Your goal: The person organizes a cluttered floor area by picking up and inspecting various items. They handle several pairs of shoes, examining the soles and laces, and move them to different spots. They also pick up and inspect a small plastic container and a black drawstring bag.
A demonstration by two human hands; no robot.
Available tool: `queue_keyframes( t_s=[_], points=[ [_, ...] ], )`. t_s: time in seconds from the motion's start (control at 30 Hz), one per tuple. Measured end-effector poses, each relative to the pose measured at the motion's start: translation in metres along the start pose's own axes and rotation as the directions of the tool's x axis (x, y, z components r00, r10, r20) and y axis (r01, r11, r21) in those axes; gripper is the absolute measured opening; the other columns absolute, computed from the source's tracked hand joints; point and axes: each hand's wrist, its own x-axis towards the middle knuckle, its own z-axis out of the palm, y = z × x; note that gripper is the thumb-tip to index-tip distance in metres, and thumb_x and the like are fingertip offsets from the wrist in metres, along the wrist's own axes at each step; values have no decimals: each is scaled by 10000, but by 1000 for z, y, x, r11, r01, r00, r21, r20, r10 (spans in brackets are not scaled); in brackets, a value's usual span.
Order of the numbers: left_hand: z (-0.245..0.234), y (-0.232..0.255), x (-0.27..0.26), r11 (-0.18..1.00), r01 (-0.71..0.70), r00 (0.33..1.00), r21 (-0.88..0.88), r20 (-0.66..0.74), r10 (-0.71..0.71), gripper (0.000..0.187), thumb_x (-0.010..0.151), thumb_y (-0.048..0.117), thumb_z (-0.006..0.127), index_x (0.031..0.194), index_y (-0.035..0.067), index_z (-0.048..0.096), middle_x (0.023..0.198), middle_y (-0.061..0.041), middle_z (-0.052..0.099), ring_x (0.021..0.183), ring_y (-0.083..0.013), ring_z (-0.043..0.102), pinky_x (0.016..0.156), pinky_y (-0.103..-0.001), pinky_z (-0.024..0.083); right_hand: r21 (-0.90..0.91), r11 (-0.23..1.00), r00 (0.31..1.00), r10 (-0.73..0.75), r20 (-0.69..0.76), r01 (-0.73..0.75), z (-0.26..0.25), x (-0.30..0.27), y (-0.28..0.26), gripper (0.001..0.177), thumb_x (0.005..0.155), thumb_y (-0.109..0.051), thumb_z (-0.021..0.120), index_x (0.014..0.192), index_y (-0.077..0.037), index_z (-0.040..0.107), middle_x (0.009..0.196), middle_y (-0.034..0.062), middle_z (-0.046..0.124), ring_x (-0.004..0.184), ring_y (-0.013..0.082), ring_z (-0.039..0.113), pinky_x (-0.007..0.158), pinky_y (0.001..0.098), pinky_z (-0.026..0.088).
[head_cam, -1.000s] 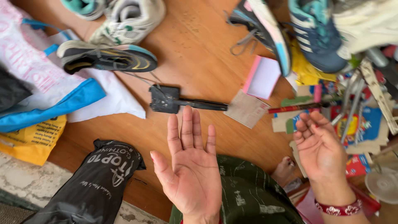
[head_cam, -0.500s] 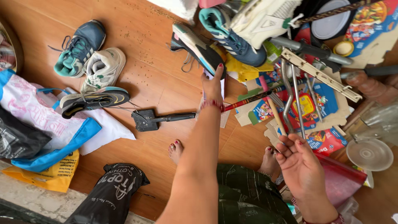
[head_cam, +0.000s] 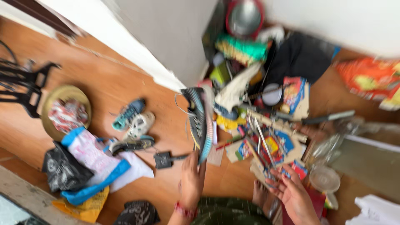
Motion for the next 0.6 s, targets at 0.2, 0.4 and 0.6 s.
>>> queue_keyframes(
  t_s=[0.2,0.4,0.6],
  points=[
    [-101,70,13,803,-560,820,203,-8,573,325,861,122,697,1183,72,698,1302,-95,695,1304,-267,609,1140,-534,397,-124,992,964,8,265,26,28,23,-111,695,985,-603,401,1570,-233,338,1440,158,594,1235,356,612,949,491,501],
    [-185,122,37,559,-811,582,173,138,802,378,869,132,621,1225,28,691,1353,-143,660,1360,-327,558,1161,-571,343,-52,952,840,-239,487,301,91,-31,-220,907,938,-726,353,1478,-8,478,1350,214,645,1215,330,627,974,515,523],
    [-260,144,75,739,-673,740,42,52,671,434,748,-21,611,1163,49,717,1298,-147,676,1296,-369,571,1103,-510,405,-40,820,717,-474,511,571,150,-109,-235,683,824,-295,773,1412,-49,527,1273,72,663,1173,197,628,1002,402,500]
  ],
)
